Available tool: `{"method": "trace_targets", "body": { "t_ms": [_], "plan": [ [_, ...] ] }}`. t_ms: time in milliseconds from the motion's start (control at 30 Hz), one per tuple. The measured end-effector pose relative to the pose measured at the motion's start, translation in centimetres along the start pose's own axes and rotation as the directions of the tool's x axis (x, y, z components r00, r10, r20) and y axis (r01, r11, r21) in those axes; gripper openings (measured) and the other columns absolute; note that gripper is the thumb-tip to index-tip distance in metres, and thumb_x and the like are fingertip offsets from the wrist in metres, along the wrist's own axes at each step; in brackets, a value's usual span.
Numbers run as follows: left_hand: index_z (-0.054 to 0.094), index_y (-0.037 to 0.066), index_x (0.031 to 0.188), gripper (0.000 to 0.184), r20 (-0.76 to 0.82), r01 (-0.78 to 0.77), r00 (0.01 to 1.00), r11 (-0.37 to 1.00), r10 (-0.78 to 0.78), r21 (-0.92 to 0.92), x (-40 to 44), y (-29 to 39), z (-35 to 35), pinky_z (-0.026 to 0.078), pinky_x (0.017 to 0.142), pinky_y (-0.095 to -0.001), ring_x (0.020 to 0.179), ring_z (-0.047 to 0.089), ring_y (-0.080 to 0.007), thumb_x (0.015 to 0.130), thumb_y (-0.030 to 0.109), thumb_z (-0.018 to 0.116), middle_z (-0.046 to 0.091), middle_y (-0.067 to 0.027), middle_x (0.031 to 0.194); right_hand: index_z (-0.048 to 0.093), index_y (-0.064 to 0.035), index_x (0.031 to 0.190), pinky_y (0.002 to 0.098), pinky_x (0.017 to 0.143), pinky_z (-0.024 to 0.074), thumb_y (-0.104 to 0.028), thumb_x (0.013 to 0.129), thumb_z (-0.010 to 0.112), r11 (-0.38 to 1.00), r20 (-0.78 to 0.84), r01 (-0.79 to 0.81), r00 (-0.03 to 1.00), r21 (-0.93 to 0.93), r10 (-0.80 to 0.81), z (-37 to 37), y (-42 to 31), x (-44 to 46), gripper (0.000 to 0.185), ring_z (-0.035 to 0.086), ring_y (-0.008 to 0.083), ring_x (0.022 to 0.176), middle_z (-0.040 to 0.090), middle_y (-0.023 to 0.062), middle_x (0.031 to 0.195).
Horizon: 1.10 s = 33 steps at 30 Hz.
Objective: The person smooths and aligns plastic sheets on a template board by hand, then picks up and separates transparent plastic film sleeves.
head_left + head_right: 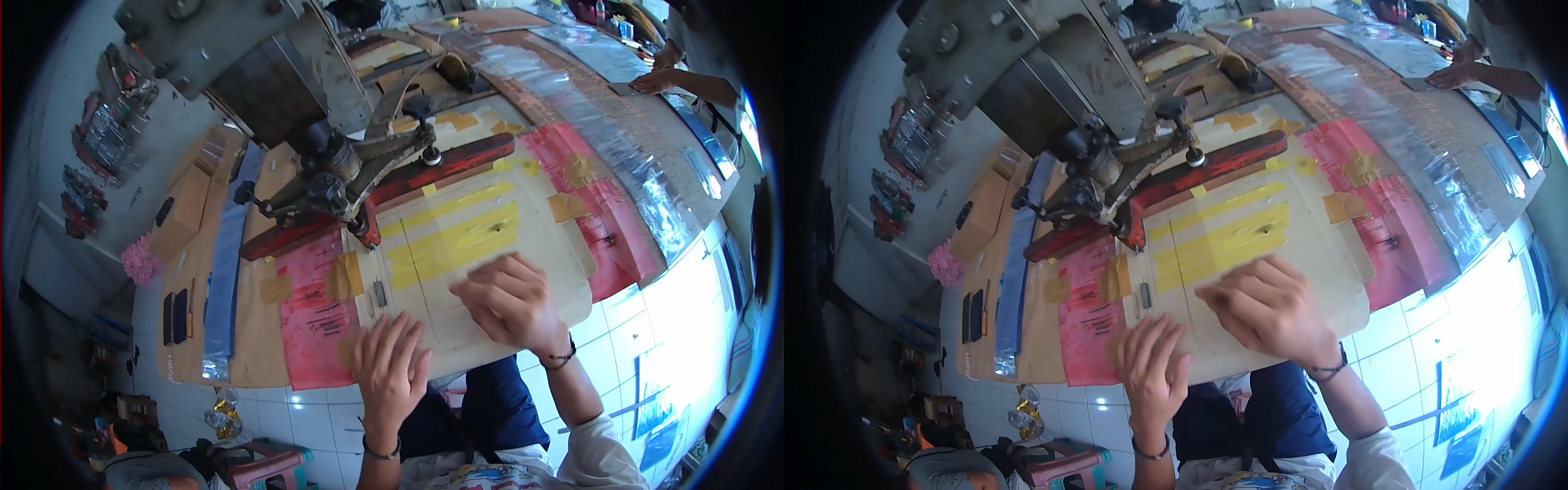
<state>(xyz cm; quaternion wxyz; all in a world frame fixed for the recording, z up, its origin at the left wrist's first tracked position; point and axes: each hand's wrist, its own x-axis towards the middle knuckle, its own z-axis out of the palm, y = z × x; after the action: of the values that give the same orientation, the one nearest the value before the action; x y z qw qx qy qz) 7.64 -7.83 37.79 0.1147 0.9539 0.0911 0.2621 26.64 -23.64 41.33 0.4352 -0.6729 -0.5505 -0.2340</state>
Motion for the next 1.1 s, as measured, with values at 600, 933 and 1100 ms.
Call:
{"method": "trace_targets", "body": {
  "t_ms": [600,933,1100],
  "plan": [
    [0.045,0.011,0.159,0.080,0.048,0.111,0.993,0.990,-0.107,-0.088,-12.2,1.4,4.4,0.015,0.124,-0.0698,0.156,0.015,-0.0579,0.089,0.032,0.077,0.016,-0.0348,0.170,0.059,-0.0105,0.140,0.0544,0.103,0.0497,-0.034,0.083,0.081,0.491,0.239,-0.825,0.436,-0.280,0.868,10.3,-1.5,-26.0,0.065,0.055,0.0483,0.126,0.054,0.0278,0.140],
    [0.050,0.011,0.156,0.075,-0.004,0.121,0.993,0.991,-0.121,-0.064,-11.8,2.0,4.8,0.013,0.123,-0.0717,0.157,0.015,-0.0558,0.089,0.033,0.077,0.017,-0.0321,0.170,0.051,-0.0149,0.153,0.0490,0.116,0.0441,-0.041,0.101,0.062,0.646,0.363,-0.763,0.603,0.004,0.710,19.9,7.9,-31.5,0.060,0.050,0.0343,0.143,0.054,0.0128,0.156],
    [0.054,0.011,0.152,0.071,0.005,0.129,0.992,0.991,-0.129,-0.047,-11.6,2.1,4.8,0.014,0.122,-0.0718,0.157,0.015,-0.0557,0.089,0.032,0.077,0.017,-0.0319,0.170,0.045,-0.0084,0.156,0.0460,0.123,0.0350,-0.038,0.109,0.053,0.422,0.332,-0.799,0.574,0.429,0.749,21.3,8.9,-34.3,0.056,0.045,0.0309,0.146,0.050,0.0131,0.158]
  ]
}}
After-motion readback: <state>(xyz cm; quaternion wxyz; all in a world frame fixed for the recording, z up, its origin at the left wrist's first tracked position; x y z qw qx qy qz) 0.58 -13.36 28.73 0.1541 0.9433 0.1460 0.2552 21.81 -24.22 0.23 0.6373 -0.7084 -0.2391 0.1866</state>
